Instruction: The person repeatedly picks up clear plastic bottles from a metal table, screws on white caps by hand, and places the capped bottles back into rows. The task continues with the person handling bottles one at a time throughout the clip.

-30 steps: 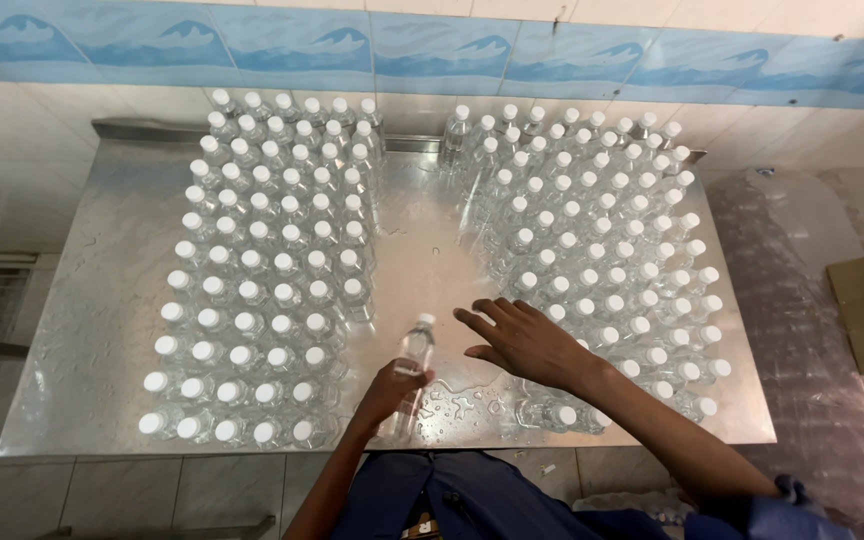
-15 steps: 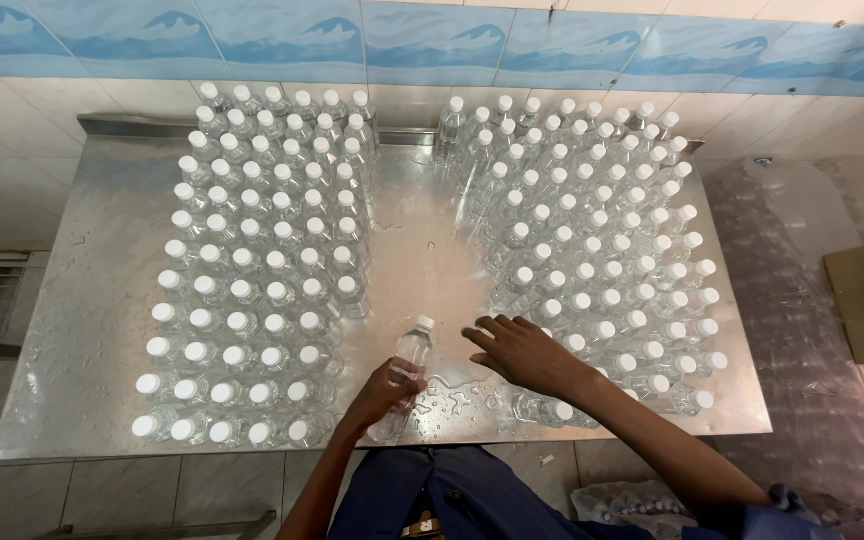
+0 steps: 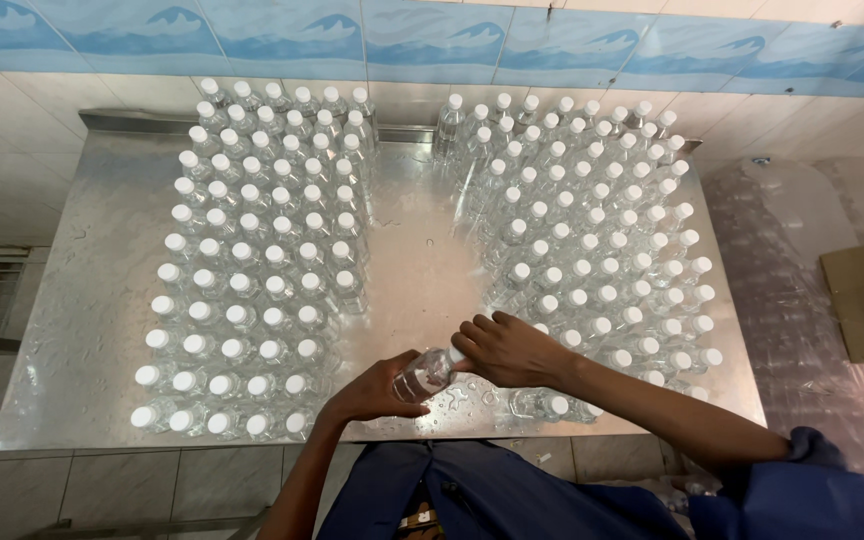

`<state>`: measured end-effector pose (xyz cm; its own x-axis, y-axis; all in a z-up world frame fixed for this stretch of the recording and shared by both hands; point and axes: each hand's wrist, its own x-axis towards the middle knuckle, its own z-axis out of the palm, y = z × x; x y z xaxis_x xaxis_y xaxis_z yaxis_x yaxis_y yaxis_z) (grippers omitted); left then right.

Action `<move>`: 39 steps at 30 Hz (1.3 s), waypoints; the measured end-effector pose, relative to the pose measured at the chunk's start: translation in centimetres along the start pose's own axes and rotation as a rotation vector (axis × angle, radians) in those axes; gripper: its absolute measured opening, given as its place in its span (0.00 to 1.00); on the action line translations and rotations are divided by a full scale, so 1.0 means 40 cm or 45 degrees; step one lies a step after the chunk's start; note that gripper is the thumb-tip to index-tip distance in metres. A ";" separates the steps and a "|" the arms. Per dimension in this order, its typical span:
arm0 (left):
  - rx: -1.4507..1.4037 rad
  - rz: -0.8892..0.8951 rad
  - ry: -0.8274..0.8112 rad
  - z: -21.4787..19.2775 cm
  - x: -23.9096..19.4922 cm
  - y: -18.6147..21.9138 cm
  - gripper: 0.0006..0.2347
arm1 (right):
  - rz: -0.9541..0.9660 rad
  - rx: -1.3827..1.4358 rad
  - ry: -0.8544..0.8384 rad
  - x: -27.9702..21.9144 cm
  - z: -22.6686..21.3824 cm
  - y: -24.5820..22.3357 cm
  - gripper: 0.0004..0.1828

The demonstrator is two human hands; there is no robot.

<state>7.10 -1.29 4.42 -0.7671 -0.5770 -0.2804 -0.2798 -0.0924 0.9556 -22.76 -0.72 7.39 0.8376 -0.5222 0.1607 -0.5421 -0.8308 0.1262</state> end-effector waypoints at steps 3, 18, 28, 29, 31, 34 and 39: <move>0.303 -0.104 0.202 0.017 0.014 -0.022 0.29 | 0.459 0.341 -0.229 -0.010 0.009 -0.032 0.28; -0.656 0.169 -1.309 0.080 0.074 -0.141 0.07 | -0.483 0.401 0.682 0.011 -0.046 -0.104 0.24; 0.720 -0.396 0.418 0.216 0.059 -0.241 0.34 | 1.359 1.399 -0.390 -0.060 0.325 -0.061 0.40; 1.126 -0.296 0.613 0.249 0.084 -0.275 0.29 | 1.530 1.573 -0.569 -0.058 0.343 -0.049 0.34; 1.535 -0.188 0.795 0.271 0.106 -0.301 0.25 | 1.703 1.753 -0.758 -0.090 0.408 -0.039 0.28; 1.907 0.197 0.986 0.231 0.111 -0.313 0.18 | 1.812 2.462 -1.161 -0.134 0.478 -0.042 0.28; 1.443 0.119 0.829 0.172 0.102 -0.425 0.36 | 1.433 1.403 -0.787 0.038 0.220 -0.072 0.48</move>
<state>4.76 3.50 -13.61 -0.4813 -0.8574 0.1823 -0.8128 0.5144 0.2733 -19.34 -0.83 -1.35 0.1411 -0.6756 -0.7236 -0.7664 0.3881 -0.5118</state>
